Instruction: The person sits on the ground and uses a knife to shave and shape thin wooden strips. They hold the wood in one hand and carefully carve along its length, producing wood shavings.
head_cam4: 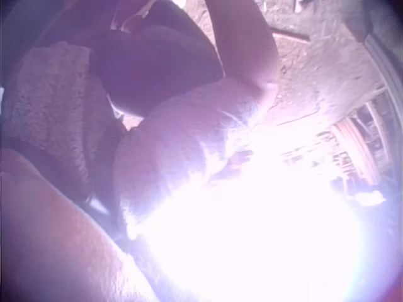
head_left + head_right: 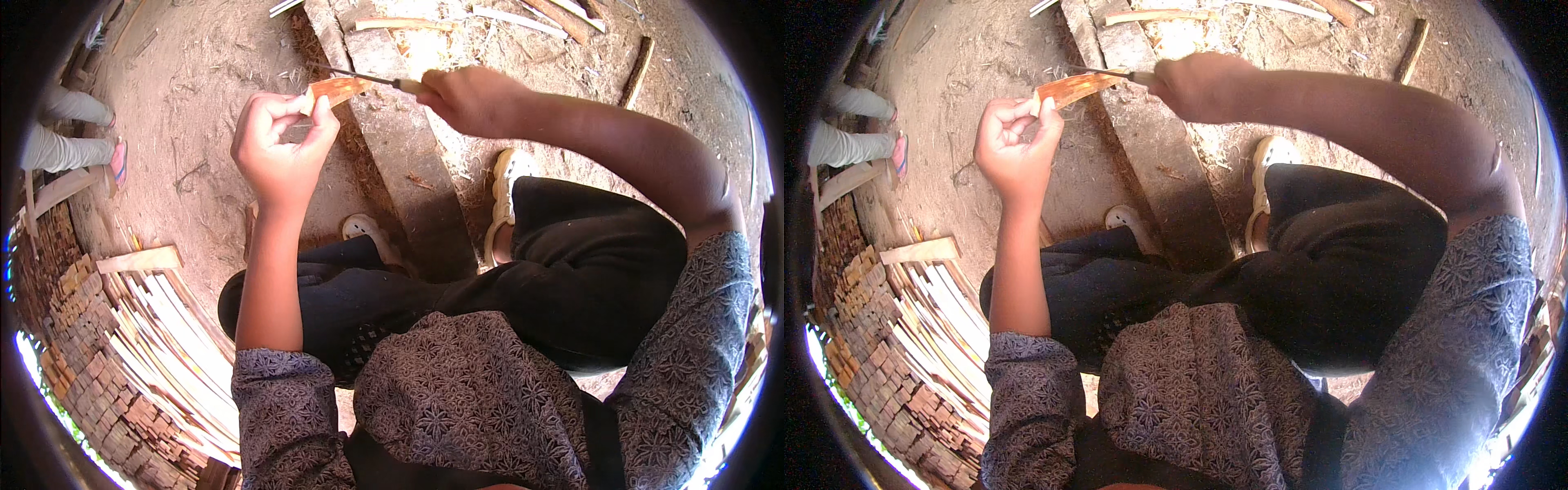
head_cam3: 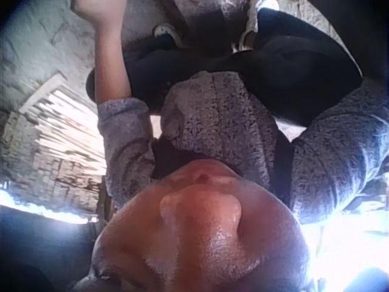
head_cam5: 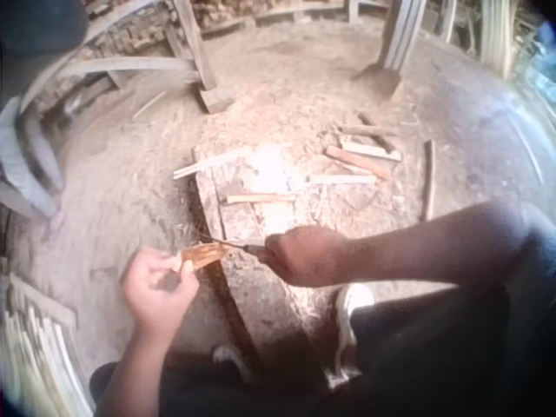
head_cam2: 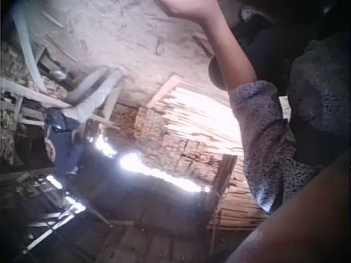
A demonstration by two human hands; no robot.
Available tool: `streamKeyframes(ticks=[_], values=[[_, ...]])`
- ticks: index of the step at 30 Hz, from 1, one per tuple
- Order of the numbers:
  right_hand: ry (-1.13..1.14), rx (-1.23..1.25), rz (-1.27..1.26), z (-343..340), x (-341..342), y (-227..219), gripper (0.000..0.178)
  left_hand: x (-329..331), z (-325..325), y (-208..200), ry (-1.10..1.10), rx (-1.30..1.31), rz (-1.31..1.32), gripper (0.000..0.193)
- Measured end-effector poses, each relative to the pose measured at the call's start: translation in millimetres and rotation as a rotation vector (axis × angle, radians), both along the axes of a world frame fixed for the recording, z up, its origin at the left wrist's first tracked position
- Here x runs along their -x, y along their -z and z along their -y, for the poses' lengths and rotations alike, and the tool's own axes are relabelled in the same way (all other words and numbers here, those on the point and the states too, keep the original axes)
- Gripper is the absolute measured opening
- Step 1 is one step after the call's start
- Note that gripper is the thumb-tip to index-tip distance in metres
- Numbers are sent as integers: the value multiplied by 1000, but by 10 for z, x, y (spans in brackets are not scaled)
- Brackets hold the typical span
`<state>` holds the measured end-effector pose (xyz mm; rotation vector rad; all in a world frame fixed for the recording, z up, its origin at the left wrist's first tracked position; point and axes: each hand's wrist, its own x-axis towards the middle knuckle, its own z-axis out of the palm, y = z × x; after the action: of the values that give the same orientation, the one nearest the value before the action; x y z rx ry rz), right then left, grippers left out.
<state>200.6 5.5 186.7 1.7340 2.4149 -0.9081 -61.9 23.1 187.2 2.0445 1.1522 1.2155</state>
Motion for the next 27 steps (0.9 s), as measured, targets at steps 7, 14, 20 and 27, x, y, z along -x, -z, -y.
streamKeyframes(ticks=[7,14,20,27], values=[[76,-272,-394,10,23,-265,43,-77,-35,39,-40,13,175,20],[-4,-279,-229,-143,-14,-233,37,-67,-2,27,-60,15,165,20],[-36,-177,-164,16,-15,42,39,-69,-12,10,-62,57,123,20],[38,-456,-504,-137,68,-253,35,-73,3,4,-86,69,202,19]])
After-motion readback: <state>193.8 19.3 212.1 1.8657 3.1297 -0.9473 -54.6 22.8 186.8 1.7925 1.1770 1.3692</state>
